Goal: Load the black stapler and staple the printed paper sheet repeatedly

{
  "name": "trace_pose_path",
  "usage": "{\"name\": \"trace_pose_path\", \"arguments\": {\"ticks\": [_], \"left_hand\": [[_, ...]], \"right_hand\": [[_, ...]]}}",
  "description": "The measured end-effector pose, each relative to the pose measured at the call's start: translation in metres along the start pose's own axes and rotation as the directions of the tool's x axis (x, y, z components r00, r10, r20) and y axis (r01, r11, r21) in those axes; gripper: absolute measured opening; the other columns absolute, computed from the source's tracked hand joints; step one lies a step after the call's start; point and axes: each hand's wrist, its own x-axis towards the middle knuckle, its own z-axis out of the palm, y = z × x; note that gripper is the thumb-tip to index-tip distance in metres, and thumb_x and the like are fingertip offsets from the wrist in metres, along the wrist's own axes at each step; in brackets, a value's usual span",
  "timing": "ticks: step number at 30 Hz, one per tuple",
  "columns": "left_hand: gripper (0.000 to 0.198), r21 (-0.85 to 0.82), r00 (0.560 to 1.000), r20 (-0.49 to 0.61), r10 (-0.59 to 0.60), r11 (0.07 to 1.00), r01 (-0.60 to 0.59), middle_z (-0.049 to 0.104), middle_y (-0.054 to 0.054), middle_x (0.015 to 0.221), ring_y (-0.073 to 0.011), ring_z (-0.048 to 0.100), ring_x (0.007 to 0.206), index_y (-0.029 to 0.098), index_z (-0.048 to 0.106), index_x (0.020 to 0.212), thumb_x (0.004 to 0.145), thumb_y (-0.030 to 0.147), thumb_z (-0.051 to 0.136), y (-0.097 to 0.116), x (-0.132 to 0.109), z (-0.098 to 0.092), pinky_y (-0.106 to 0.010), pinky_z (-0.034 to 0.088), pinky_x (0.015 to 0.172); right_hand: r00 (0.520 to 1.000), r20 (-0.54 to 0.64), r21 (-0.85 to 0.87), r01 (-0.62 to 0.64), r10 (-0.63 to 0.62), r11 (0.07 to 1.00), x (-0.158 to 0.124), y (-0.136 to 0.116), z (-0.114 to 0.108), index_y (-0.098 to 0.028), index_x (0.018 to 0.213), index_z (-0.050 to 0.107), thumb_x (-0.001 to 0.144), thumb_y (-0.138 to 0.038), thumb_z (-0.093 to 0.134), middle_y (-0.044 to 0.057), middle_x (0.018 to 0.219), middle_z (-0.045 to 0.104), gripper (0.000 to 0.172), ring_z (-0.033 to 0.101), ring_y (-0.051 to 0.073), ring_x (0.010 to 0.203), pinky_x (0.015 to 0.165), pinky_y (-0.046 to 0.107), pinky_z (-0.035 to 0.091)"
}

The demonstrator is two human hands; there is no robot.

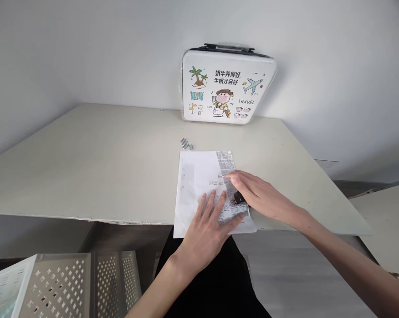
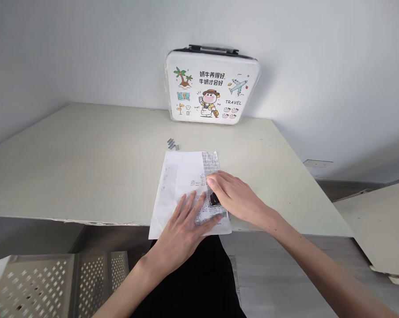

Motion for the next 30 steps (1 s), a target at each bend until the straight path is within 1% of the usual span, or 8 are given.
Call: {"name": "trace_pose_path", "arguments": {"ticks": [4, 10, 14, 20, 25, 28, 30], "left_hand": [[0.062, -0.005, 1.000, -0.004, -0.001, 1.000, 0.001, 0.009, -0.009, 0.177, -0.0417, 0.010, 0.159, 0.033, 0.046, 0.157, 0.101, 0.013, 0.062, 0.000, 0.000, 0.001, -0.066, 0.028, 0.126], [0.064, -0.019, 1.000, 0.001, -0.012, 1.000, 0.012, 0.005, -0.008, 0.177, -0.0414, 0.008, 0.159, 0.034, 0.044, 0.158, 0.101, 0.011, 0.062, 0.001, 0.002, 0.002, -0.067, 0.028, 0.126], [0.064, -0.020, 1.000, 0.009, -0.007, 1.000, 0.007, 0.005, -0.011, 0.177, -0.0423, 0.008, 0.159, 0.032, 0.044, 0.158, 0.100, 0.012, 0.063, 0.002, 0.003, 0.002, -0.066, 0.027, 0.126], [0.066, -0.019, 1.000, -0.007, -0.015, 1.000, 0.014, 0.004, -0.007, 0.177, -0.0409, 0.007, 0.159, 0.035, 0.043, 0.159, 0.100, 0.011, 0.062, 0.001, 0.003, 0.005, -0.067, 0.027, 0.126], [0.065, -0.014, 1.000, -0.008, -0.019, 1.000, 0.019, 0.008, -0.008, 0.177, -0.0410, 0.008, 0.159, 0.035, 0.044, 0.158, 0.100, 0.013, 0.064, 0.002, 0.003, 0.006, -0.066, 0.027, 0.126], [0.065, -0.008, 1.000, -0.010, -0.016, 1.000, 0.016, 0.008, -0.010, 0.177, -0.0413, 0.008, 0.159, 0.034, 0.043, 0.159, 0.100, 0.012, 0.063, 0.002, 0.003, 0.007, -0.067, 0.029, 0.125], [0.066, -0.004, 1.000, -0.017, -0.015, 1.000, 0.015, 0.007, -0.009, 0.177, -0.0408, 0.008, 0.159, 0.034, 0.042, 0.159, 0.100, 0.012, 0.063, 0.002, 0.003, 0.007, -0.067, 0.030, 0.125]], "right_hand": [[1.000, 0.005, -0.036, 0.012, -0.012, 0.999, 0.000, -0.002, 0.001, -0.034, 0.134, 0.062, 0.112, -0.054, 0.020, 0.003, 0.134, 0.069, 0.051, 0.062, 0.028, 0.130, 0.099, 0.041, 0.054], [1.000, 0.026, -0.094, 0.018, -0.015, 0.995, 0.003, -0.005, 0.004, -0.032, 0.133, 0.063, 0.111, -0.048, 0.022, 0.003, 0.141, 0.067, 0.049, 0.058, 0.026, 0.136, 0.107, 0.043, 0.050], [1.000, 0.027, -0.115, 0.002, 0.001, 0.993, 0.005, -0.005, 0.006, -0.031, 0.133, 0.063, 0.111, -0.047, 0.022, 0.005, 0.144, 0.065, 0.049, 0.055, 0.026, 0.139, 0.111, 0.047, 0.047], [1.000, 0.019, -0.150, -0.018, 0.021, 0.989, 0.006, -0.006, 0.010, -0.031, 0.131, 0.063, 0.110, -0.047, 0.022, 0.005, 0.143, 0.066, 0.048, 0.054, 0.027, 0.140, 0.109, 0.047, 0.047], [0.998, 0.028, -0.167, -0.046, 0.051, 0.985, 0.006, -0.008, 0.010, -0.031, 0.129, 0.062, 0.111, -0.047, 0.021, 0.004, 0.143, 0.066, 0.048, 0.057, 0.026, 0.137, 0.106, 0.046, 0.049], [0.997, 0.030, -0.186, -0.062, 0.069, 0.981, 0.006, -0.008, 0.011, -0.031, 0.132, 0.062, 0.111, -0.046, 0.020, 0.004, 0.147, 0.064, 0.050, 0.056, 0.027, 0.139, 0.108, 0.048, 0.049], [0.997, 0.025, -0.197, -0.068, 0.074, 0.978, 0.006, -0.007, 0.013, -0.031, 0.135, 0.062, 0.111, -0.046, 0.020, 0.004, 0.150, 0.061, 0.050, 0.053, 0.028, 0.143, 0.110, 0.049, 0.048]]}}
